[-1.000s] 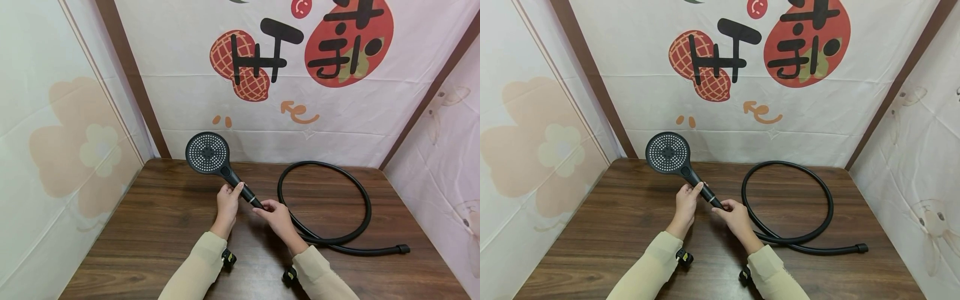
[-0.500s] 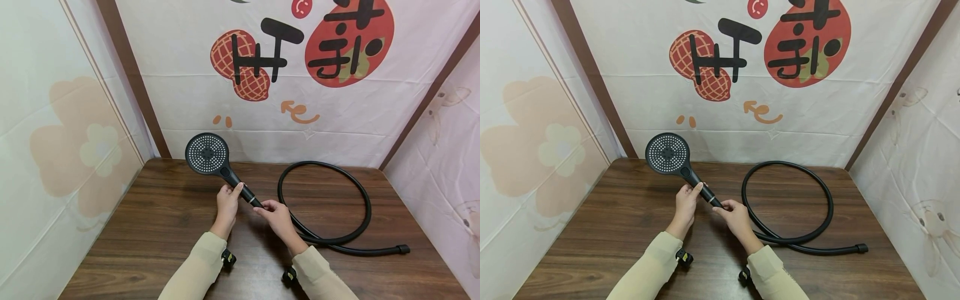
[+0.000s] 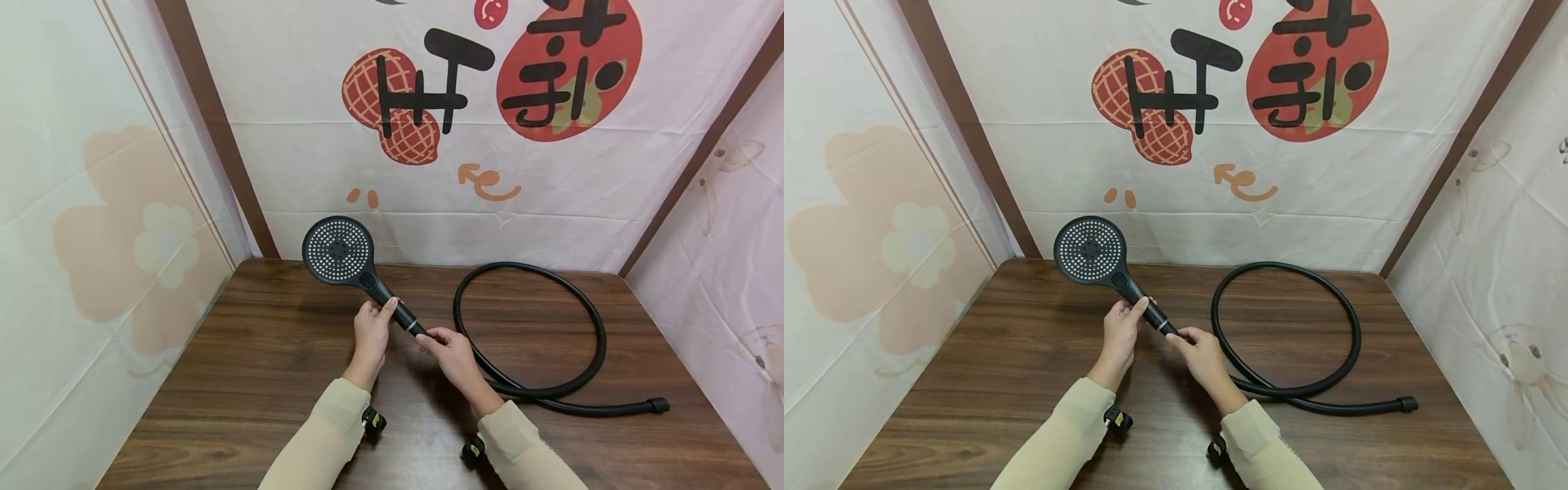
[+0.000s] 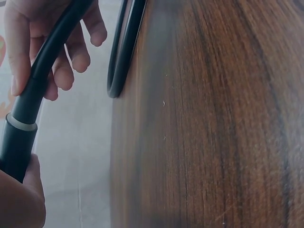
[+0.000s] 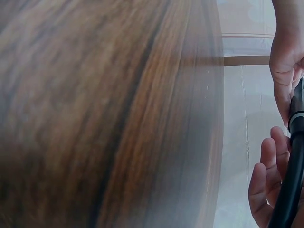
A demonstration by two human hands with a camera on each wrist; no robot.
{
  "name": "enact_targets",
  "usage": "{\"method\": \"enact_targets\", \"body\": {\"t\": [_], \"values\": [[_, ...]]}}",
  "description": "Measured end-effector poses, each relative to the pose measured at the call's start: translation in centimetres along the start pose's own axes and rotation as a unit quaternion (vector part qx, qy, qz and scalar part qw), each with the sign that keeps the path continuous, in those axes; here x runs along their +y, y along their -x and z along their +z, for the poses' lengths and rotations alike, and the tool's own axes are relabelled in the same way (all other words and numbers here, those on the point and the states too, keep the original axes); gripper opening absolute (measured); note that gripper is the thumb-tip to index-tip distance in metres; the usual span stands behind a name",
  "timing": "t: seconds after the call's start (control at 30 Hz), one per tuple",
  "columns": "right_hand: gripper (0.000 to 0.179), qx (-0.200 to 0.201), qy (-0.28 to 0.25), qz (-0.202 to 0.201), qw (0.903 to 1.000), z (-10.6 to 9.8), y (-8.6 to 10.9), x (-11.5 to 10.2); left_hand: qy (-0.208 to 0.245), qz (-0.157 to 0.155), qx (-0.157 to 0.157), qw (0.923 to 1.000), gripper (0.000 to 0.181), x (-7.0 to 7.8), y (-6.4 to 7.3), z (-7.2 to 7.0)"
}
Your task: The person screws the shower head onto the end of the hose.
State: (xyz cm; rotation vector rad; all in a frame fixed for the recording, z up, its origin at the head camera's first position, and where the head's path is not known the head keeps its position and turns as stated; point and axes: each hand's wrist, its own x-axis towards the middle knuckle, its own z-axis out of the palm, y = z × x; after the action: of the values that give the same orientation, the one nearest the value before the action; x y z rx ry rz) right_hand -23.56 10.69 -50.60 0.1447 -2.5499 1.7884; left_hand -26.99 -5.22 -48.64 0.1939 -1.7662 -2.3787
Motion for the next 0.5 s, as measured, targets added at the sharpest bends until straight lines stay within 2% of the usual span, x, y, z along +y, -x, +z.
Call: {"method": "enact_targets", "body": {"t": [0.2, 0.37, 0.5], "values": [[0.026, 0.002, 0.001, -0.010, 0.9999, 0.12, -0.12, 0.38, 0.001, 0.002, 0.002, 1.0000, 0.025, -0.02, 0.05, 0.02], [0.025, 0.017, -0.017, 0.003, 0.9997, 0.23, -0.10, 0.42, 0.004, 0.002, 0.004, 1.0000, 0.024, 0.09, 0.14, 0.12], [0.024, 0.033, -0.011, 0.003, 0.9994, 0.21, -0.04, 0.18, 0.010, 0.004, 0.002, 0.9999, 0.026, 0.08, 0.16, 0.14]]}}
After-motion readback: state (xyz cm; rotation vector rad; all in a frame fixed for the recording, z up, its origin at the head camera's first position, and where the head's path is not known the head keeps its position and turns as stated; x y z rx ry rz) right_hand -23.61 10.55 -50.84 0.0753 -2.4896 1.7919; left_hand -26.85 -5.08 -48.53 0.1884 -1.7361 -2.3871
